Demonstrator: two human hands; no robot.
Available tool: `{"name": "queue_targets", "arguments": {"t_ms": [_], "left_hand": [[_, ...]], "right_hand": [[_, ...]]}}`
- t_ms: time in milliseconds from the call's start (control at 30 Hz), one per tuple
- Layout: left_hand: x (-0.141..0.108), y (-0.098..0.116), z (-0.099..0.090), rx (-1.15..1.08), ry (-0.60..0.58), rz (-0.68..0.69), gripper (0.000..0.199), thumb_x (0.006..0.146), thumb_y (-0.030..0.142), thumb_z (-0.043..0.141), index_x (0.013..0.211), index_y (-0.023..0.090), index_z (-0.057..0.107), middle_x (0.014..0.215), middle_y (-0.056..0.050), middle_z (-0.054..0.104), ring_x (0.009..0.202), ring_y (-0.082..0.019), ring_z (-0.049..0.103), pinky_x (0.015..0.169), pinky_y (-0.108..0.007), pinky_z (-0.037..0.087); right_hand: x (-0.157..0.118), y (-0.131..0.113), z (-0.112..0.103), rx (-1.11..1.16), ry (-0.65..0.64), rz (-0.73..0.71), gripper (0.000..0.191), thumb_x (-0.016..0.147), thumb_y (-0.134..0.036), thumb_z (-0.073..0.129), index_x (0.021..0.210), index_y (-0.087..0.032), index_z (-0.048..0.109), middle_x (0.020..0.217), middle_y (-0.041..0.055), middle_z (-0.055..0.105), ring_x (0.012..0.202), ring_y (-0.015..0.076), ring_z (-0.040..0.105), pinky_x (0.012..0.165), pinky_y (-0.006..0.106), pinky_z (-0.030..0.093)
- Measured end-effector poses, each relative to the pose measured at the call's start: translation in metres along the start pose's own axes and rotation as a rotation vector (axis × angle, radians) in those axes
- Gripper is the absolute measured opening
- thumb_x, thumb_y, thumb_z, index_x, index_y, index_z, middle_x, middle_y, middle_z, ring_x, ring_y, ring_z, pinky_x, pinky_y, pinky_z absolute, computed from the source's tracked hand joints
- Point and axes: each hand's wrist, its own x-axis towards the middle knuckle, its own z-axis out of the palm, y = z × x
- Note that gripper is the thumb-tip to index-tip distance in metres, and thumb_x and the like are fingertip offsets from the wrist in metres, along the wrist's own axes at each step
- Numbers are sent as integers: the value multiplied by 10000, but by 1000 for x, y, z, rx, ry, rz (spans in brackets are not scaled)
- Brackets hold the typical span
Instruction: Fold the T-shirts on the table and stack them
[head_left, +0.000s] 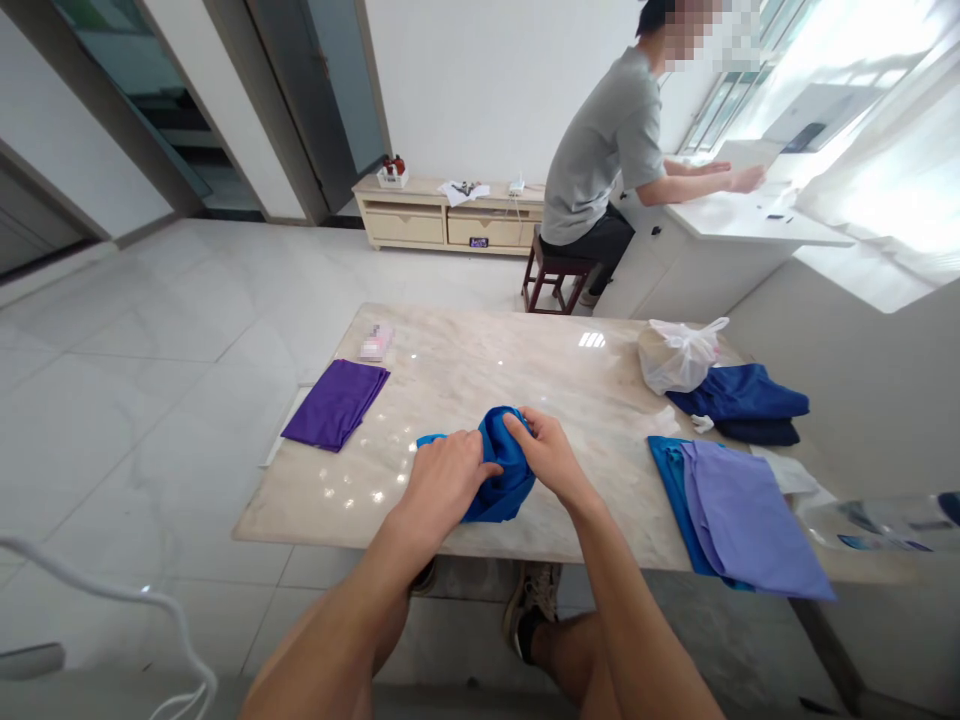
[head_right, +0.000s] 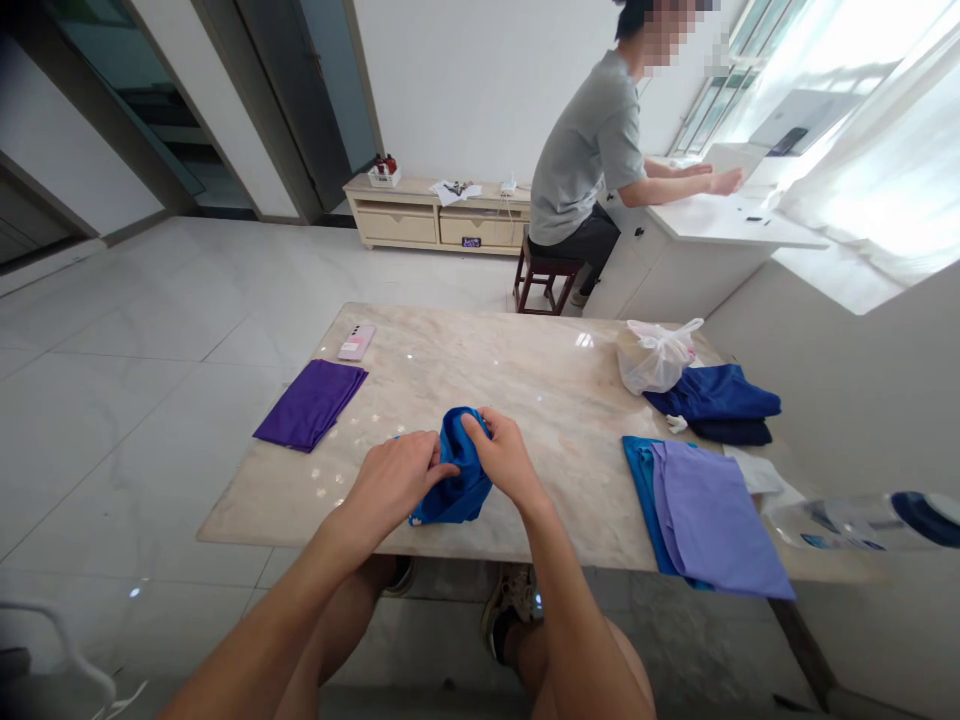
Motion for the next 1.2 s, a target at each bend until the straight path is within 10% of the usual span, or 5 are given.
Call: {"name": "queue_targets", "arguments": {"t_ms": [433, 900, 1200], "left_hand": [[26, -7, 17, -363, -219, 180, 173, 913, 349, 711, 774, 246, 727, 821, -7, 803, 844, -233, 753, 735, -285, 489], [20, 23, 25, -912, 93, 160, 156, 1054, 367, 467, 961, 253, 519, 706, 51, 553, 701, -166, 591, 705, -279, 477], [34, 16, 19, -1014, 146, 133, 201, 1017, 419, 487, 936, 240, 530, 741, 34, 533, 710, -169, 529, 702, -284, 455]], "right_hand": [[-18, 5, -16, 144, -217, 61, 533, 977, -715, 590, 793, -221, 669, 741, 10, 659, 715, 181, 576, 641, 286, 482], [-28, 13, -44, 369, 3, 203, 581, 918, -786, 651, 811, -215, 676, 771, 26, 694, 734, 204, 610, 693, 325, 524], [-32, 7, -48, 207, -516, 140, 475, 782, -604, 897, 997, -209, 745, 948, 27, 742, 889, 214, 656, 816, 317, 537]]}}
